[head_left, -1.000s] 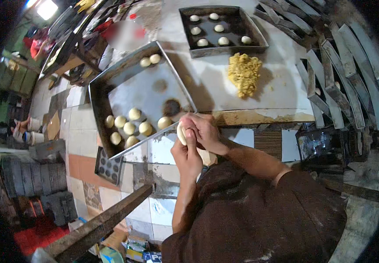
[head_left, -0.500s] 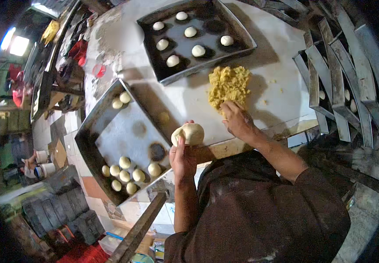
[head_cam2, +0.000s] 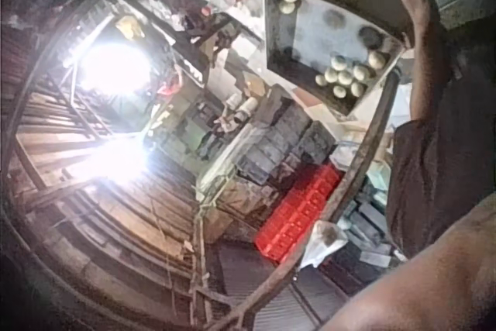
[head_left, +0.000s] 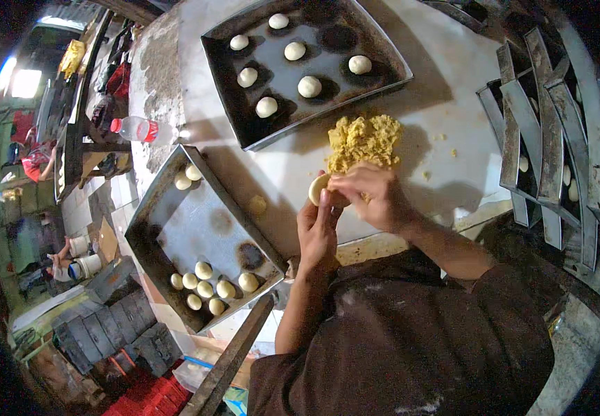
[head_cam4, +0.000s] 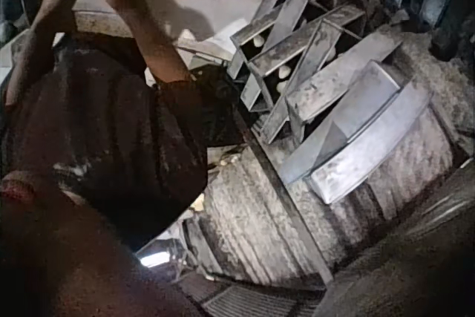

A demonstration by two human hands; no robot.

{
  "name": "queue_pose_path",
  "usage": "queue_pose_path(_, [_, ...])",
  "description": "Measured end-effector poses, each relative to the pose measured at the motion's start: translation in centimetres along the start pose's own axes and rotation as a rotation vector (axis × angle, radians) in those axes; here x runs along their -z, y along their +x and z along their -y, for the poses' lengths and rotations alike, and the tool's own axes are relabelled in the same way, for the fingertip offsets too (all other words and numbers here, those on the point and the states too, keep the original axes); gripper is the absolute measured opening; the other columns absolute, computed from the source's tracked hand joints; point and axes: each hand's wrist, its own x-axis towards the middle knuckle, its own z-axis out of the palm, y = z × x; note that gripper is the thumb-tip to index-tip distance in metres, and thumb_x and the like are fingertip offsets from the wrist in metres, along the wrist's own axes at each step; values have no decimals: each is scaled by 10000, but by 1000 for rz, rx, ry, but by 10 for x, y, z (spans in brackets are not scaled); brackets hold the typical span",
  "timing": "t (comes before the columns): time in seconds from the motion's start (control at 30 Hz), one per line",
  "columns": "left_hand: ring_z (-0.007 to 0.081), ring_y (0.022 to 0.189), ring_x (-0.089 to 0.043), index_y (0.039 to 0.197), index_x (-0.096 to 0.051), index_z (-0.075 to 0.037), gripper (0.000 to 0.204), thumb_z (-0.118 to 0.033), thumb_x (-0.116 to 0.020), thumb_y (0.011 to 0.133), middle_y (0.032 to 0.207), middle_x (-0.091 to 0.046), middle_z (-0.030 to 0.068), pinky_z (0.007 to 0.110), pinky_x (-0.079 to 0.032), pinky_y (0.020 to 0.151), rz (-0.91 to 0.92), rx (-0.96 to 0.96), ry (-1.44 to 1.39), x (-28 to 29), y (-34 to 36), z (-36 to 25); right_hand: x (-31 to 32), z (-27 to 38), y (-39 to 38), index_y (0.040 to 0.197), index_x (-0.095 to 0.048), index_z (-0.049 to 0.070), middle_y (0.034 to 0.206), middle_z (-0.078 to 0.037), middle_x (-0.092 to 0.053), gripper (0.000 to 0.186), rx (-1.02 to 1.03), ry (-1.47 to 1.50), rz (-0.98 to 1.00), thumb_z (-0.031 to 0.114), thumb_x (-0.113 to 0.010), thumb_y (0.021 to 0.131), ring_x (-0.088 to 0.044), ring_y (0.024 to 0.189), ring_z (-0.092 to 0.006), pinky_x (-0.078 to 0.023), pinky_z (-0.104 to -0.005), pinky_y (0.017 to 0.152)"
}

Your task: Preparing dough, filling buns with paste, and arranging them on trays in a bakery.

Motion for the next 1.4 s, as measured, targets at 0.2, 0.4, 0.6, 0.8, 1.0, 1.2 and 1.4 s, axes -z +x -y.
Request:
queue_pose_path(0.2, [177, 1056, -595, 1383, -395, 13, 448, -120, -523, 975, 1228, -575, 121, 313, -502, 895, -7, -332, -202, 7, -32, -17, -17, 39, -8, 1047, -676, 2, 965, -120, -697, 204, -108, 342, -204, 47, -648, 849, -658, 859, -218, -522, -333, 686])
queue_pose_path(0.4, [332, 1240, -429, 1450, -144, 90, 619, -129, -468, 970, 1395, -361, 251, 356, -347, 1030, -266, -970, 953, 40, -88, -7, -44, 112, -13, 987, -646, -117, 1023, -160, -620, 358, 42, 157, -114, 161, -756, 789, -657, 818, -170, -549, -281, 690])
queue_pose_path(0.6, [253, 1207, -463, 1497, -83, 14, 715, -136, -508, 942, 1388, -404, 196, 344, -410, 966, -163, -904, 228, 77, -196, -15, -88, 205, -49, 919, -653, -9, 1001, -120, -608, 170, 308, 29, -132, 114, -691, 808, -638, 827, -275, -527, -353, 714])
queue_pose_path(0.8, [257, 1156, -520, 1186, -559, -10, 547, -418, -695, 849, 1252, -527, 210, 377, -428, 968, -175, -1144, 108, 146, -282, 2, -96, 284, -92, 977, -706, 18, 847, -56, -658, 310, -3, 433, 362, 190, -810, 740, -623, 729, -97, -508, -273, 627])
queue_pose_path(1.0, [316, 1000, -575, 1272, -544, -81, 424, -187, -652, 876, 1107, -573, 234, 364, -482, 832, -701, -1516, 767, 158, -316, 13, -119, 312, -115, 996, -689, -30, 903, -128, -678, 447, 400, 346, 324, 202, -849, 649, -664, 886, -229, -530, -330, 758])
queue_pose_path(1.2, [221, 1029, -498, 1445, -276, 11, 873, -246, -742, 754, 1166, -520, 103, 327, -422, 898, -532, -1188, 459, 147, -322, 1, -118, 314, -110, 940, -677, -21, 970, -127, -662, 366, 653, 114, 274, 143, -835, 652, -662, 835, -234, -525, -313, 698])
queue_pose_path(1.4, [291, 1065, -450, 919, -556, -107, 503, -557, -338, 971, 1112, -384, 141, 487, -414, 942, 1, -1156, 68, 143, -264, -18, -86, 299, -64, 865, -701, 23, 850, -92, -667, 275, 139, 344, 327, 112, -848, 651, -639, 742, -144, -504, -244, 634])
